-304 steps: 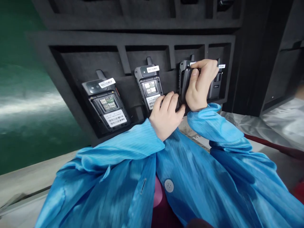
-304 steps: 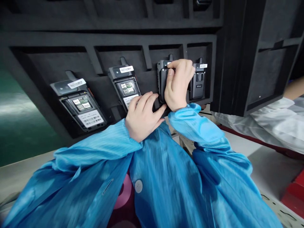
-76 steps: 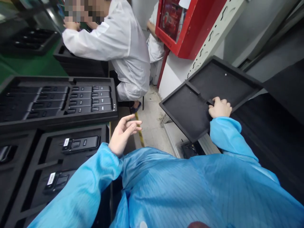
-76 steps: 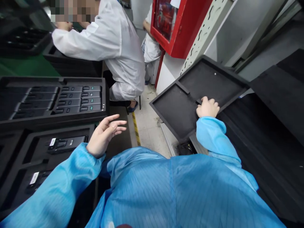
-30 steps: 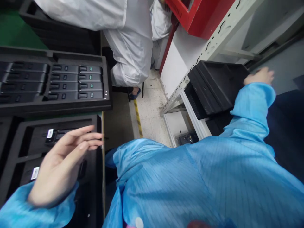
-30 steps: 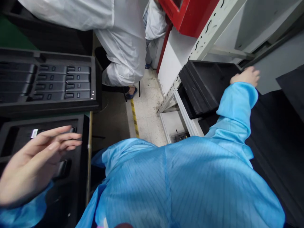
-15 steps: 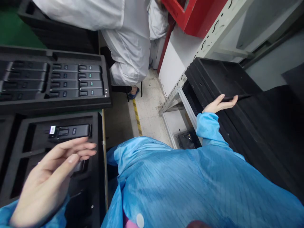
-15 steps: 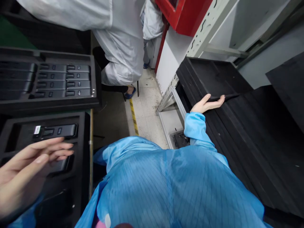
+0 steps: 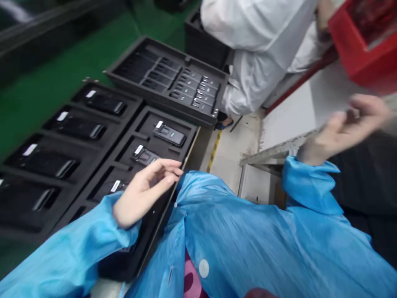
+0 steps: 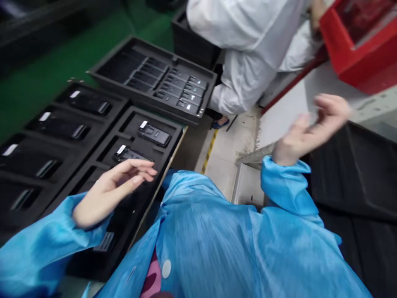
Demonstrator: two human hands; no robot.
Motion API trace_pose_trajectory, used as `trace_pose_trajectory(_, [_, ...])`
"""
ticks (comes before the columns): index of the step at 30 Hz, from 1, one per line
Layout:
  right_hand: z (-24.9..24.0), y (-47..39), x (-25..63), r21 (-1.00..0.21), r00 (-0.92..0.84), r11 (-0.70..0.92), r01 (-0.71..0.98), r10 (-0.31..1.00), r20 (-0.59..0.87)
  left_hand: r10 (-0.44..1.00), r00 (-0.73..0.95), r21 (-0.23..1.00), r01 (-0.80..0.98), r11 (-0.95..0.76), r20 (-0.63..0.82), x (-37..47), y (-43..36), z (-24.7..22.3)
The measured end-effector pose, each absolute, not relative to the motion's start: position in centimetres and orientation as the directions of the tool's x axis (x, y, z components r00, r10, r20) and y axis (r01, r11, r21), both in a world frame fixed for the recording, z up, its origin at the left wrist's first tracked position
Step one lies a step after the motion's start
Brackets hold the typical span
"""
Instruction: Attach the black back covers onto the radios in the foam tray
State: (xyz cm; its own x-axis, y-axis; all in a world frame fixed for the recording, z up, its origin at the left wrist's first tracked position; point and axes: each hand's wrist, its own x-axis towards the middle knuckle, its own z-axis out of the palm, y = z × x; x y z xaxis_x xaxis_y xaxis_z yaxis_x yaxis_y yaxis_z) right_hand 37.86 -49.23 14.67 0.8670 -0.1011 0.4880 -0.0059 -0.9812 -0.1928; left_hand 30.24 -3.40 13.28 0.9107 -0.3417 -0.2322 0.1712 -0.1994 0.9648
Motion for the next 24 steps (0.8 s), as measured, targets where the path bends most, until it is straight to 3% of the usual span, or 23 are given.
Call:
trace_pose_trajectory(5, [12.4,-38.2,50.8,-0.196,0.895,-0.888,0.415,0.36,0.264,-0.24,0.947,0.885,0.082,-0.458,-0.212,25.2,-2.0,13.4])
trace_pose_trajectory(11, [9.2,-30.9,60.1,-0.172,0.652,-0.643,0.747,0.758,0.0,0.069,0.991,0.726,0.129,-0.675,-0.113,18.8,-1.3,10.1])
trace_pose_trajectory(16, [8.1,-30.0,63.3,0.047,0.499,-0.503,0.863,0.834,-0.234,0.444,0.896,0.499,0.371,-0.784,0.031,14.1,-1.4,6.5])
trace_pose_trajectory(19, [8.1,-30.4,64.5,0.174,0.449,-0.416,0.893,0.852,-0.268,0.627,0.77,0.469,0.513,-0.719,0.118,12.3,-1.6,5.4])
trace_pose_trajectory(24, [7.7,-31.2,66.3,0.224,0.4,-0.345,0.912,0.869,-0.292,0.699,0.689,0.448,0.572,-0.687,0.192,11.1,-1.5,4.1])
